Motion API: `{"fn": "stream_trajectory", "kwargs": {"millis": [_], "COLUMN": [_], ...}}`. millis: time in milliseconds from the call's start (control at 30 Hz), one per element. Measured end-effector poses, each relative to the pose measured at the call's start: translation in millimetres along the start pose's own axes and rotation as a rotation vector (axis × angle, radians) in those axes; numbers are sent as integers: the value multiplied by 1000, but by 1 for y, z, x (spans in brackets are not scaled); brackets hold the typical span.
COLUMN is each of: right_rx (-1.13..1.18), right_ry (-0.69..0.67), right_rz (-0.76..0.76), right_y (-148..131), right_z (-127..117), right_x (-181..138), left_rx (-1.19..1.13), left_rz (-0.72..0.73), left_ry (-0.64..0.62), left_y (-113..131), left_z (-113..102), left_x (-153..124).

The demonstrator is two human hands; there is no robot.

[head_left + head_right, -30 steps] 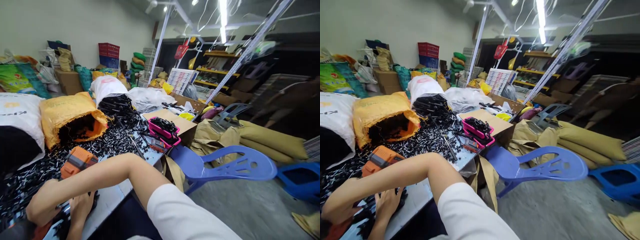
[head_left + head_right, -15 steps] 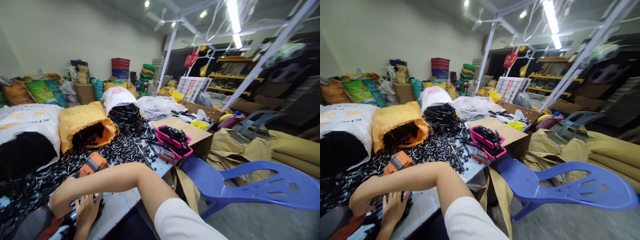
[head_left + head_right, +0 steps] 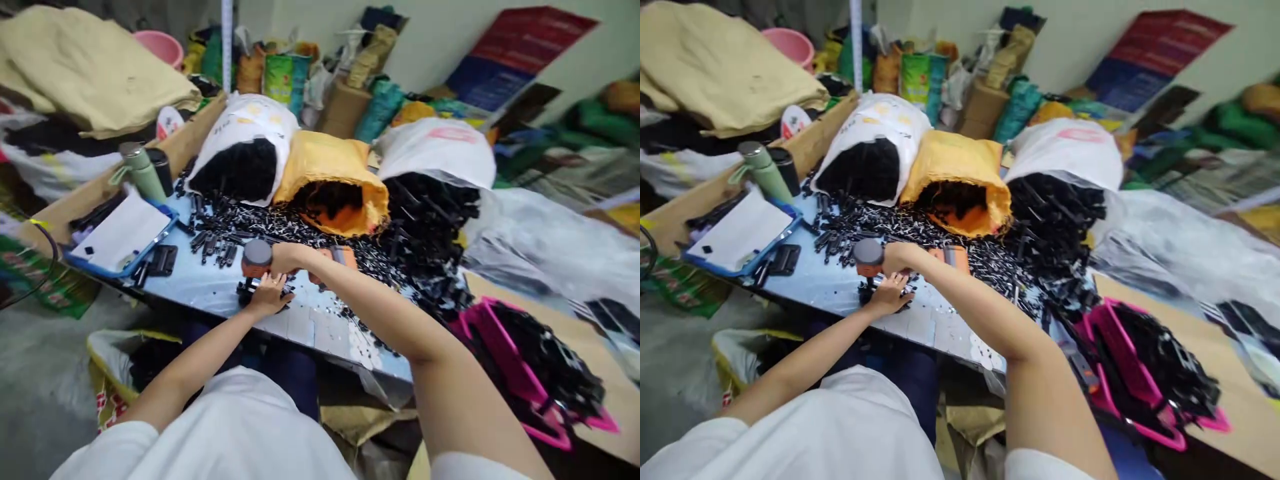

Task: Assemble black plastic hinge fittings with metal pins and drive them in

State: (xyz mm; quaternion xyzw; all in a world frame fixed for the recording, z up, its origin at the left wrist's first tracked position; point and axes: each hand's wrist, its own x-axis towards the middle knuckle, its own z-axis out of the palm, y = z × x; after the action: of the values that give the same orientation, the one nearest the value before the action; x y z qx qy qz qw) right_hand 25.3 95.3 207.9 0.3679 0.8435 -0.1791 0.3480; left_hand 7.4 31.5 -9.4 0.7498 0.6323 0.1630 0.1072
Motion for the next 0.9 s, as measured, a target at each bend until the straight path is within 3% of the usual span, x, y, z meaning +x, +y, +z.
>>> {"fn": "stream_trajectory", "kwargs": {"millis": [133, 233, 433, 567, 700, 800, 900], "right_rx": [49, 62, -46, -147, -236, -194, -1], "right_ry": [29, 38, -1, 13, 108, 77, 15], "right_rz": [-3, -13, -25, -7, -32, -58, -91], "right_y": [13, 8, -25, -41, -49, -39, -6], "right_z": [13, 15, 5, 12, 21, 20, 12], "right_x": [-3, -13, -17, -8, -4, -5, -10], "left_rx": [-56, -85, -149, -181, -230, -207, -142], "left_rz": [-3, 15, -66, -70, -49, -37, -30], "left_ry": [64, 93, -5, -23, -92, -94, -38], "left_y": [-2, -4, -6, -7, -9, -9, -11], "left_z": [5, 6, 4, 8, 11, 7, 1], "left_x": [-14, -17, -17, -18, -18, -19, -20]}}
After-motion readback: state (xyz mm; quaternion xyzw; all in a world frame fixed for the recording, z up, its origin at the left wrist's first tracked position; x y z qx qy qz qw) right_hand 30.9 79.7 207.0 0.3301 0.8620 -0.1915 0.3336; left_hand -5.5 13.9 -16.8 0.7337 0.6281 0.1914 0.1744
